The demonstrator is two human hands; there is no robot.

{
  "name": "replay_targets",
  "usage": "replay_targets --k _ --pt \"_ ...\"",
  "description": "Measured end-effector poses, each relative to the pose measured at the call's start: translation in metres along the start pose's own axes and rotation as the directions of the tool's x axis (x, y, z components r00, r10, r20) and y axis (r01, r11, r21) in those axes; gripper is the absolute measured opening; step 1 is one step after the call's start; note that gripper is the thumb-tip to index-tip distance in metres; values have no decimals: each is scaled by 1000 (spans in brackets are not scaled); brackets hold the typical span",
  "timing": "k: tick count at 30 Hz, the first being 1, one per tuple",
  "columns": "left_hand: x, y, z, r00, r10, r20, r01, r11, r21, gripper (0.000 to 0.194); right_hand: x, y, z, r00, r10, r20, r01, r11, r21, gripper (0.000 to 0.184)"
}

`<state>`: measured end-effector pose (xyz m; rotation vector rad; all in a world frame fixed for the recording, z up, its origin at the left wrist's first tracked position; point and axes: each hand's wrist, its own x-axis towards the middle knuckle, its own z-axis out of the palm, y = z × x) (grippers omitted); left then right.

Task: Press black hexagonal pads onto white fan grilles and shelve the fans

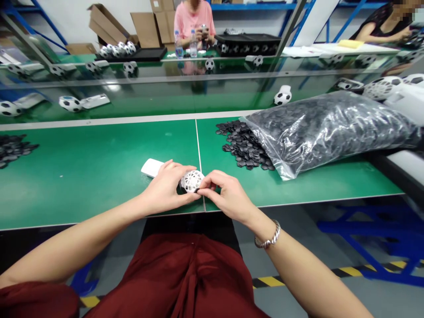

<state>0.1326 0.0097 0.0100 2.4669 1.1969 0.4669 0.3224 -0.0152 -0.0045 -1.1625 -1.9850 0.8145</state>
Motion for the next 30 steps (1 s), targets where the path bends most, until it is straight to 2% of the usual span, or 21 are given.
replay_targets --k 4,9,11,14,16,18,20,22,24,27,30 --pt "-1 -1 1 999 34 -26 -34 999 -13 51 3 4 0 999 37 -5 -37 999 5 14" --pt "-1 0 3 998 41 -52 -43 998 -35 47 3 5 6 987 141 74 -156 953 261 25" --pt "-1 -1 3 997 50 -50 -52 998 -27 47 4 5 5 987 142 80 -158 951 265 25" --pt "-2 -3 2 997 70 -14 -70 997 -21 49 7 15 -10 991 126 46 -130 986 106 18" --pt "-2 -7 0 996 83 7 -83 996 -26 54 8 29 -28 992 98 -86 -109 985 -137 14" --pt "-1 -12 -3 994 109 27 -108 993 -36 58 7 47 -44 971 46 -233 -143 898 -416 12" --pt "1 -15 -8 984 154 85 -150 987 -58 58 5 64 -56 952 36 -303 -219 773 -596 13" --pt "3 -14 -11 968 180 173 -168 983 -79 58 3 77 -62 943 62 -327 -275 697 -662 16" --pt "2 -9 -12 969 119 217 -108 992 -62 60 3 84 -63 945 71 -320 -279 688 -669 18" --pt "-2 1 -5 987 -49 153 56 998 -38 63 4 87 -64 956 64 -285 -238 736 -634 15" --pt "-6 4 0 992 -53 110 65 992 -109 61 5 85 -66 961 102 -257 -239 775 -585 10"
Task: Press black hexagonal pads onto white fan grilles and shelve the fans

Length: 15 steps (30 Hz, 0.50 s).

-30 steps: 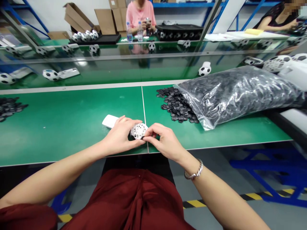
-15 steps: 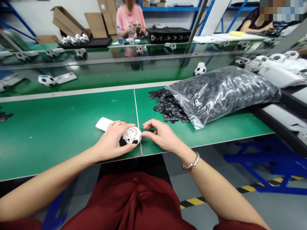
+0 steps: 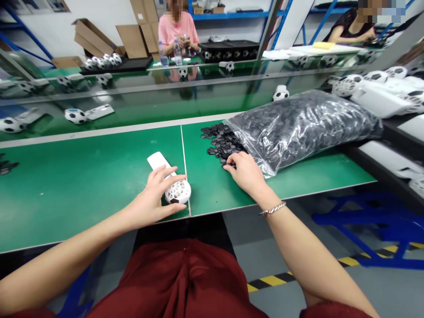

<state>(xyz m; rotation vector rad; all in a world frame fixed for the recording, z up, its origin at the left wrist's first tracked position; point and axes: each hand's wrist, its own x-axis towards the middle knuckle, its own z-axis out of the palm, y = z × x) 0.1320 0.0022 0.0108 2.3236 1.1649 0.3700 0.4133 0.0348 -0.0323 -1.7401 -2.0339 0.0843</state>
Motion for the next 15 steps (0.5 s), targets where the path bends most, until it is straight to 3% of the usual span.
replay_targets --k 4,7,11,15 --pt "0 -4 -6 988 126 91 -115 986 -117 57 -5 -7 -5 997 42 61 -47 996 81 6" --pt "0 -8 -11 975 182 130 -158 972 -177 59 -13 -21 -8 998 -24 57 15 987 163 6" --pt "0 -9 -7 974 204 98 -180 960 -216 57 -26 -53 -15 986 -108 130 49 917 397 12" --pt "-1 -10 -2 978 205 39 -191 955 -227 50 -36 -85 -19 955 -180 234 5 804 595 12"
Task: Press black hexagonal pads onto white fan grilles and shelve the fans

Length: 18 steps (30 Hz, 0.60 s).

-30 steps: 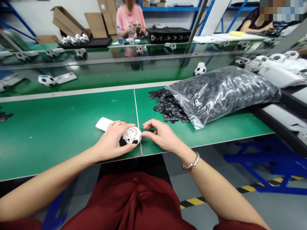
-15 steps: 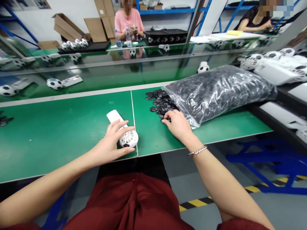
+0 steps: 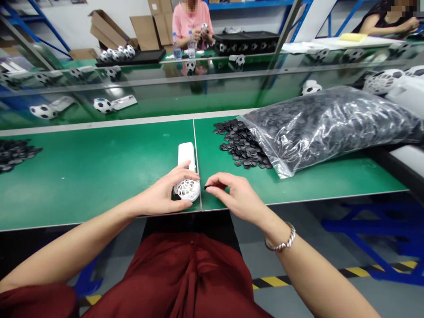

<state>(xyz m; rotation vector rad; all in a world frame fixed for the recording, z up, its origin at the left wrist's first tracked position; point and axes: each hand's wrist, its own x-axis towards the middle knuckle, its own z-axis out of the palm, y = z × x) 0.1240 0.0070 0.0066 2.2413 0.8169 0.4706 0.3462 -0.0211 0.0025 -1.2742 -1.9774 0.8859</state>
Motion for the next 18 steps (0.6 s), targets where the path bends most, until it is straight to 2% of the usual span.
replay_targets --k 4,6,9,12,18 --pt "-1 0 0 1000 4 9 -4 1000 -12 52 1 -10 13 994 -46 100 37 995 92 16" --pt "0 1 0 1000 -5 2 5 1000 -18 51 2 -11 18 992 -32 125 14 990 143 16" --pt "1 3 2 999 -30 -19 30 999 -35 47 3 -11 25 994 32 108 -56 972 228 15" --pt "3 4 4 998 -44 -40 42 998 -44 43 3 -12 28 996 48 73 -64 971 232 12" --pt "3 5 6 998 -27 -51 24 998 -63 36 10 -16 24 992 78 102 -103 956 274 7"
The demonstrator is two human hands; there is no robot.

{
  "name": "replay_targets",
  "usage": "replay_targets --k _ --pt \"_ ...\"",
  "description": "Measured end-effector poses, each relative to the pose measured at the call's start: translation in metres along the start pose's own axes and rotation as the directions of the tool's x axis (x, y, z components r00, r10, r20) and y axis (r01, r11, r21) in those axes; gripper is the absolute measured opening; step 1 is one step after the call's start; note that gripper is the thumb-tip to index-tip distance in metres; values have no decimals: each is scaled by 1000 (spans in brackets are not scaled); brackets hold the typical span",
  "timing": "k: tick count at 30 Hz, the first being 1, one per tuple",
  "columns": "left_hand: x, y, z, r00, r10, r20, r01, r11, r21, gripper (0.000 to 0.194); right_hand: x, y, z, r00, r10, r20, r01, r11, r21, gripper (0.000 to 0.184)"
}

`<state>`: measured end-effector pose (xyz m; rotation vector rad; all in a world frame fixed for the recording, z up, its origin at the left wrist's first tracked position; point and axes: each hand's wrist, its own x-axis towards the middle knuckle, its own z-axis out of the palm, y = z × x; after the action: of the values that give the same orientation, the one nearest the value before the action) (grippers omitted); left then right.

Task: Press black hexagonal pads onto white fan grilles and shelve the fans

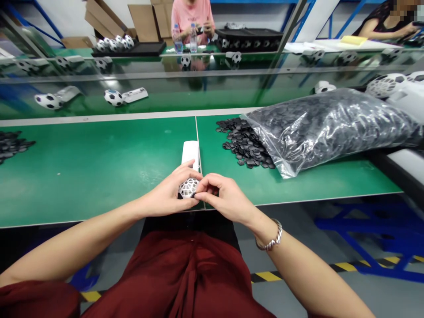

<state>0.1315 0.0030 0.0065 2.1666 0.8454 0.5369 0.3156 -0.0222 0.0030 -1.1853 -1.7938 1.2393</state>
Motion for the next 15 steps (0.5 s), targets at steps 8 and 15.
replay_targets --k 8,15 --pt "2 1 -1 1000 -23 18 23 1000 3 36 1 3 8 999 28 -40 -28 1000 4 12" --pt "-1 4 -3 996 -79 40 76 995 66 53 4 37 -51 904 -124 -409 -74 897 -436 9"
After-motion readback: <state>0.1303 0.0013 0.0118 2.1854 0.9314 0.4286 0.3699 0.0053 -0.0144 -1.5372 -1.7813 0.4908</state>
